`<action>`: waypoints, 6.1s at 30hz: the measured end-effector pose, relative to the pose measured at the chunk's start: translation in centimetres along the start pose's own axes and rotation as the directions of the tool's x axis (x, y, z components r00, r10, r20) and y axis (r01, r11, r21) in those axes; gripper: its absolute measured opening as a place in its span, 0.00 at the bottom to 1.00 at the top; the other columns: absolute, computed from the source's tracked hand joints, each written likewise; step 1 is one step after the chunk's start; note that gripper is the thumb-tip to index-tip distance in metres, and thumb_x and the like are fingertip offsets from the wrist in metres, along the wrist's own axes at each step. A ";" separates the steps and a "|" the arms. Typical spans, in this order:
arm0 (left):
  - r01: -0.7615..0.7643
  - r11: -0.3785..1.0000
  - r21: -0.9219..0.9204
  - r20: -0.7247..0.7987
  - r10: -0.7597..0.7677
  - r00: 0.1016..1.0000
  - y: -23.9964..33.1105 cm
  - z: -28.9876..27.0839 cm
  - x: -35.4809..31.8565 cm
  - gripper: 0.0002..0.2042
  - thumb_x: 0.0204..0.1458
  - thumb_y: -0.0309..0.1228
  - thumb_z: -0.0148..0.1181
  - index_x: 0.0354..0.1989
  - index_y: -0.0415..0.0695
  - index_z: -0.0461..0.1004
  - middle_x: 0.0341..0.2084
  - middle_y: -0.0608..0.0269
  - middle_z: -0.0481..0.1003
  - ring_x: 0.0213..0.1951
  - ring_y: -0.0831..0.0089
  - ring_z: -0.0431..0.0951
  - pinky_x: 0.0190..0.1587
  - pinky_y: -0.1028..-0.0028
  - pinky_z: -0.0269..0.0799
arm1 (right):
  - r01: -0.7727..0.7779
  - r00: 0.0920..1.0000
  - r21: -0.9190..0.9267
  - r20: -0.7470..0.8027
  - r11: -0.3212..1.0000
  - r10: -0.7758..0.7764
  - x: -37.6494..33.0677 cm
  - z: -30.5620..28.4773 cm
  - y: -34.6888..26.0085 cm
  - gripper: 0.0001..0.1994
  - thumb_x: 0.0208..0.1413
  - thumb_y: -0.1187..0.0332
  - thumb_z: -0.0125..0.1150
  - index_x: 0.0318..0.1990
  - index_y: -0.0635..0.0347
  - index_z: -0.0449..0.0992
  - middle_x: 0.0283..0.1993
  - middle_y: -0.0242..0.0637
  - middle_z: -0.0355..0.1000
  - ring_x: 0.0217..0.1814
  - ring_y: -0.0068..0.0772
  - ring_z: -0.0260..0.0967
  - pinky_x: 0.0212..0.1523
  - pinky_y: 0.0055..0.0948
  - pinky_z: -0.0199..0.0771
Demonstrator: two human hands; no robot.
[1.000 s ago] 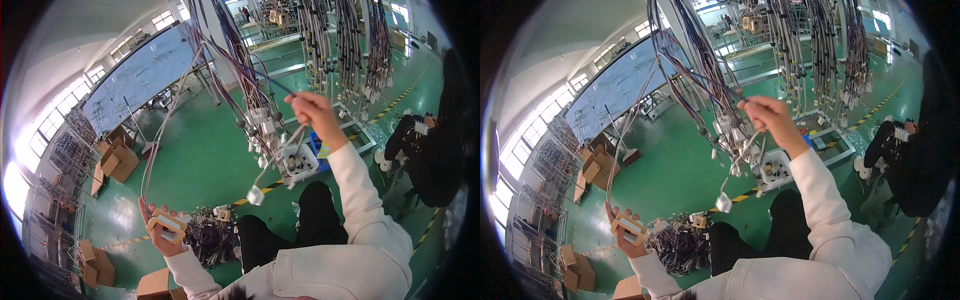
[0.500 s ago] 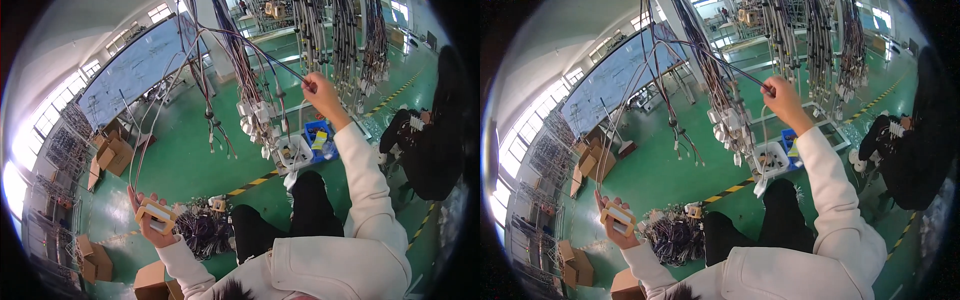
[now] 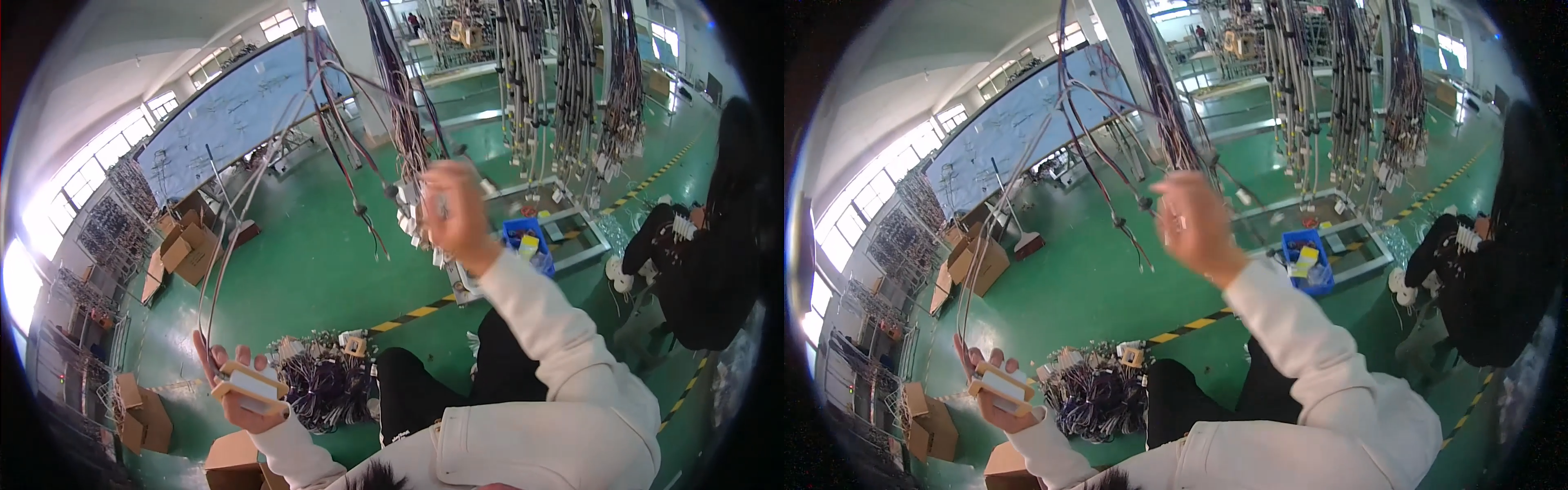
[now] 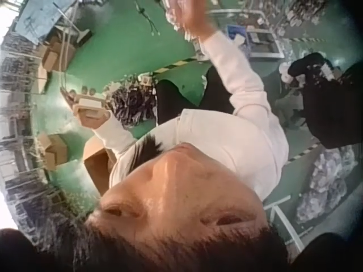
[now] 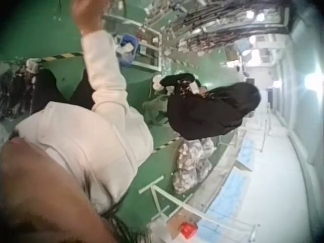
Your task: Organizing and bundling electrical wire harnesses and connectors in a factory.
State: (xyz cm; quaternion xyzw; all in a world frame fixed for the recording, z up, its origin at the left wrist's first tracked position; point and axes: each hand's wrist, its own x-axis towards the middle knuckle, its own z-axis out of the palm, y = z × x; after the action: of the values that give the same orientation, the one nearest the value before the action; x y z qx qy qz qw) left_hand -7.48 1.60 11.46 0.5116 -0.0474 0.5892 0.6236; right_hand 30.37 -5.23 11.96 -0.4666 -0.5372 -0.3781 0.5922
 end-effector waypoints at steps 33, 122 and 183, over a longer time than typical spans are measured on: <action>-0.009 0.997 0.072 -0.149 0.020 0.989 -0.7 2.3 2.1 0.42 0.43 0.26 0.60 0.68 0.38 0.46 0.43 0.66 0.65 0.43 0.66 0.68 0.41 0.68 0.69 | -0.694 0.605 0.190 0.678 0.695 0.418 2.0 -5.3 -1.3 0.07 0.62 0.70 0.49 0.40 0.66 0.68 0.26 0.33 0.68 0.29 0.21 0.67 0.35 0.20 0.67; 0.669 0.743 -0.020 0.181 -0.656 0.733 -18.9 9.0 -3.7 0.45 0.44 0.39 0.67 0.68 0.40 0.46 0.56 0.51 0.63 0.56 0.63 0.66 0.59 0.67 0.61 | -0.057 0.736 0.006 0.676 0.998 0.038 -8.1 -10.9 -10.5 0.10 0.44 0.73 0.66 0.37 0.51 0.80 0.37 0.27 0.67 0.39 0.34 0.65 0.36 0.34 0.68; 0.204 0.913 0.354 0.167 -0.276 0.946 -21.2 10.3 -8.9 0.47 0.38 0.36 0.69 0.66 0.37 0.48 0.48 0.49 0.62 0.48 0.59 0.66 0.54 0.66 0.63 | -0.586 0.330 -0.182 0.836 0.790 0.438 -8.6 -11.6 -12.4 0.06 0.54 0.76 0.56 0.39 0.67 0.73 0.37 0.48 0.71 0.36 0.54 0.70 0.35 0.38 0.71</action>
State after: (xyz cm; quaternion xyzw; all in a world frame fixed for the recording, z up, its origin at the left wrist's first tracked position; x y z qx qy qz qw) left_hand 12.07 -7.08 -1.88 0.6716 0.0495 0.4487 0.5875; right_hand 20.74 -20.24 5.39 -0.6866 -0.6052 0.1471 0.3749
